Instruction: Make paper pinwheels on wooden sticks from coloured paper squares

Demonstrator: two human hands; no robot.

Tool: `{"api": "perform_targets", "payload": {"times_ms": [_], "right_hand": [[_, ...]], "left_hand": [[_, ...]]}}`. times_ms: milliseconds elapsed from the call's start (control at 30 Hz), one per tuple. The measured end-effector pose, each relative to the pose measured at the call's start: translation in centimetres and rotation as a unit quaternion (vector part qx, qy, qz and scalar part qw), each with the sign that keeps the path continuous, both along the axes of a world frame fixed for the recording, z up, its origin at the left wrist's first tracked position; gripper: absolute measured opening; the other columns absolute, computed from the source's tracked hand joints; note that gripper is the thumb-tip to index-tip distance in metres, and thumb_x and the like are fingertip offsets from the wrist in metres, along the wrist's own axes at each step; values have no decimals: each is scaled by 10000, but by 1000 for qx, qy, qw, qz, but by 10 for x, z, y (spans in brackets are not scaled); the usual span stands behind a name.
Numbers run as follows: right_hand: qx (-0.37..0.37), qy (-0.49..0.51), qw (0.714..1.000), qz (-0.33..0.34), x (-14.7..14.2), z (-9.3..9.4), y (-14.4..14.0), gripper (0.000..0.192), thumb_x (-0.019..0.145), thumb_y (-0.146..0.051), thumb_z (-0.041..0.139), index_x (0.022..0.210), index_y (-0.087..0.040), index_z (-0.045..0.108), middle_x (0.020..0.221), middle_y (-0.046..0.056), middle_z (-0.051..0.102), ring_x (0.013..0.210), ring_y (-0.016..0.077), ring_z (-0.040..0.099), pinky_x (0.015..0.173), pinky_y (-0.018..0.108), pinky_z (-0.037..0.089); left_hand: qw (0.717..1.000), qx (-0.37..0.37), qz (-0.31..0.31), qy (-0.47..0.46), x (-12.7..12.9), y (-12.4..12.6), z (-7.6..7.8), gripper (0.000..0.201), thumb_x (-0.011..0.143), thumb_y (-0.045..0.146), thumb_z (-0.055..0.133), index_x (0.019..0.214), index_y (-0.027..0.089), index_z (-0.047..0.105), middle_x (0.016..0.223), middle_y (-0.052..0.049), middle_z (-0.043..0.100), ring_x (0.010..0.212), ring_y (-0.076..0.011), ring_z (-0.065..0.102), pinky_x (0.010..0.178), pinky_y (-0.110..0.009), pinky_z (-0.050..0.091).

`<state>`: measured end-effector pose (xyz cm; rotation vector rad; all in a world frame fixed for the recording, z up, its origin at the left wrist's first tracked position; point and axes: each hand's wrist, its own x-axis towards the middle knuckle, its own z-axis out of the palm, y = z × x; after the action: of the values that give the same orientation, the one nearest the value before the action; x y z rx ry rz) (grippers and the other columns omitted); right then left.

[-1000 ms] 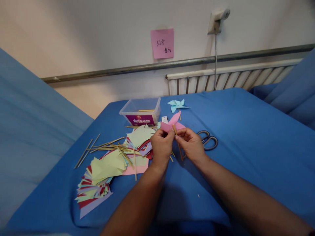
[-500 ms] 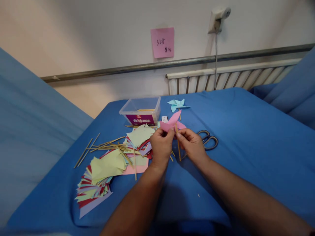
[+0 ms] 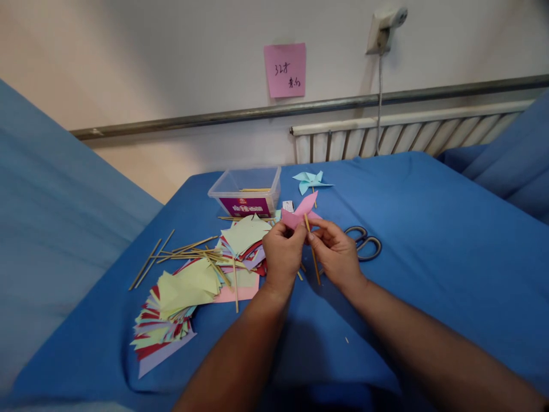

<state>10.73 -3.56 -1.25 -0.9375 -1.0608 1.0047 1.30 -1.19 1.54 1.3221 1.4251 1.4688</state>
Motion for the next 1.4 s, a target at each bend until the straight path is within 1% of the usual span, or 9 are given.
{"api": "perform_targets", "payload": {"times_ms": [200, 367, 467, 633, 767, 1033, 1167, 1400], "right_hand": [[-9, 20, 1000, 1, -1, 3, -2, 289, 793, -325, 657, 1052, -202, 622, 660, -37, 584, 496, 73, 446, 459, 203, 335], [-17, 17, 1000, 11, 0, 0, -1, 305, 801, -355, 645, 1064, -202, 624, 601, -45, 555, 461, 80, 432, 431, 212, 323], [-12, 13, 1000, 9, 0, -2, -1, 287, 818, -355, 624, 1060, -200, 622, 574, -48, 542, 455, 87, 434, 433, 216, 328], [-1, 10, 1000, -4, -1, -1, -3, 219, 827, -324, 609, 1001, -191, 607, 732, -4, 649, 527, 90, 505, 473, 211, 364], [-6, 17, 1000, 0, -2, 0, -2, 197, 817, -318, 617, 972, -199, 598, 720, -9, 649, 552, 98, 539, 491, 211, 386], [1, 25, 1000, -7, -2, 3, -2, 182, 797, -308, 646, 939, -206, 597, 642, -41, 582, 543, 92, 527, 493, 209, 390], [-1, 24, 1000, -9, -2, 3, -2, 193, 788, -311, 660, 938, -208, 596, 648, -44, 591, 514, 80, 506, 477, 203, 385], [-28, 37, 999, -3, -3, 4, -3, 233, 778, -344, 677, 943, -205, 587, 659, -45, 609, 474, 69, 483, 437, 192, 381]], "left_hand": [[1000, 0, 1, -13, 0, 0, 0, 153, 661, 286, 670, 659, 134, 650, 563, 13, 592, 525, -108, 510, 492, -208, 393], [1000, 3, -10, -19, 0, 1, 1, 174, 675, 307, 673, 660, 136, 644, 566, 4, 609, 531, -125, 549, 494, -216, 414], [1000, 5, -8, -13, 0, 0, 2, 191, 679, 324, 675, 646, 139, 637, 562, 2, 611, 524, -124, 549, 494, -216, 410], [1000, 14, -9, 8, 0, -3, 4, 187, 690, 325, 665, 667, 140, 651, 584, 2, 619, 540, -119, 542, 515, -216, 400], [999, 17, -7, 28, 1, -6, 6, 182, 697, 319, 656, 666, 139, 648, 584, 4, 612, 548, -118, 532, 520, -216, 385], [999, 11, 4, 35, 1, -5, 7, 170, 684, 308, 657, 648, 142, 647, 560, 10, 592, 538, -116, 514, 514, -216, 368], [999, 15, 2, 38, 1, -5, 7, 178, 693, 316, 655, 665, 140, 650, 571, 12, 589, 542, -112, 501, 519, -216, 368], [999, 14, 0, 35, 2, -6, 8, 170, 690, 307, 655, 660, 139, 644, 575, 11, 589, 548, -110, 495, 523, -214, 372]]}}
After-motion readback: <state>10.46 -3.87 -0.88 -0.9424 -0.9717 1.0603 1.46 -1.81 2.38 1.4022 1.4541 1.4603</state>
